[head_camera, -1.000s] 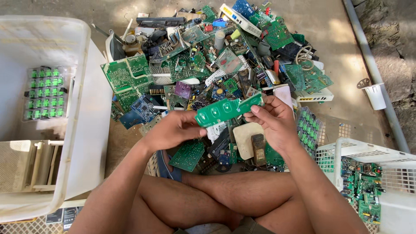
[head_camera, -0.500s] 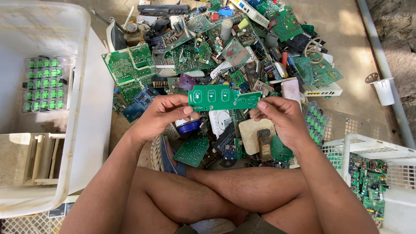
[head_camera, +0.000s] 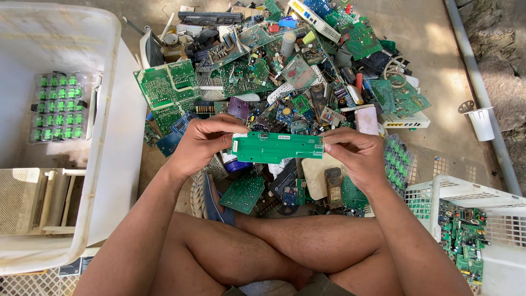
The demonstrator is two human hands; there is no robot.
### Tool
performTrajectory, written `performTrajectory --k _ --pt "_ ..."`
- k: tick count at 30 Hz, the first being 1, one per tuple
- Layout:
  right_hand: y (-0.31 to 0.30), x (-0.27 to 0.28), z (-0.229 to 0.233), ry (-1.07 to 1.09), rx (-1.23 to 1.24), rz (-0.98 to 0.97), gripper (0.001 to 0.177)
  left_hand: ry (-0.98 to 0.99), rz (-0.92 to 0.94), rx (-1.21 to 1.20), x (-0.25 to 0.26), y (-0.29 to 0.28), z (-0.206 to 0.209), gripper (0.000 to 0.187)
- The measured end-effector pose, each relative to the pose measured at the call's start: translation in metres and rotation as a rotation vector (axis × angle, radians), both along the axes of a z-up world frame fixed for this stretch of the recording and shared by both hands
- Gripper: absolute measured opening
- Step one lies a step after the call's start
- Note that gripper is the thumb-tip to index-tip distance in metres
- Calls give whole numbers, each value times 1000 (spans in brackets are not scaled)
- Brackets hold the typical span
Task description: The person sorts various printed circuit boards, router components, and electronic devices by picking them up from a large pile on the ground and placing selected components into plastic storage bins or sorting trays.
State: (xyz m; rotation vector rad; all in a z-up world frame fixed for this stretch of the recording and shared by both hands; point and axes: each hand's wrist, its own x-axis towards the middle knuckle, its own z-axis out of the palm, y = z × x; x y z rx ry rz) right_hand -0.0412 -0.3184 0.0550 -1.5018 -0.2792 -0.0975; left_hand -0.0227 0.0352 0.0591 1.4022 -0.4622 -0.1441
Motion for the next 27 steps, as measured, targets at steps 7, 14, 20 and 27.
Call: performTrajectory --k 7,14,20,27 --pt "2 -1 -1 17 -9 13 15 22 37 -16 -3 -2 7 25" --pt "10 -2 0 152 -47 45 15 168 101 74 -9 -9 15 15" --pt "18 -4 14 177 -99 100 35 175 102 83 -12 -13 26 16" --pt "23 -11 12 256 -289 298 38 172 116 108 -7 -13 10 25"
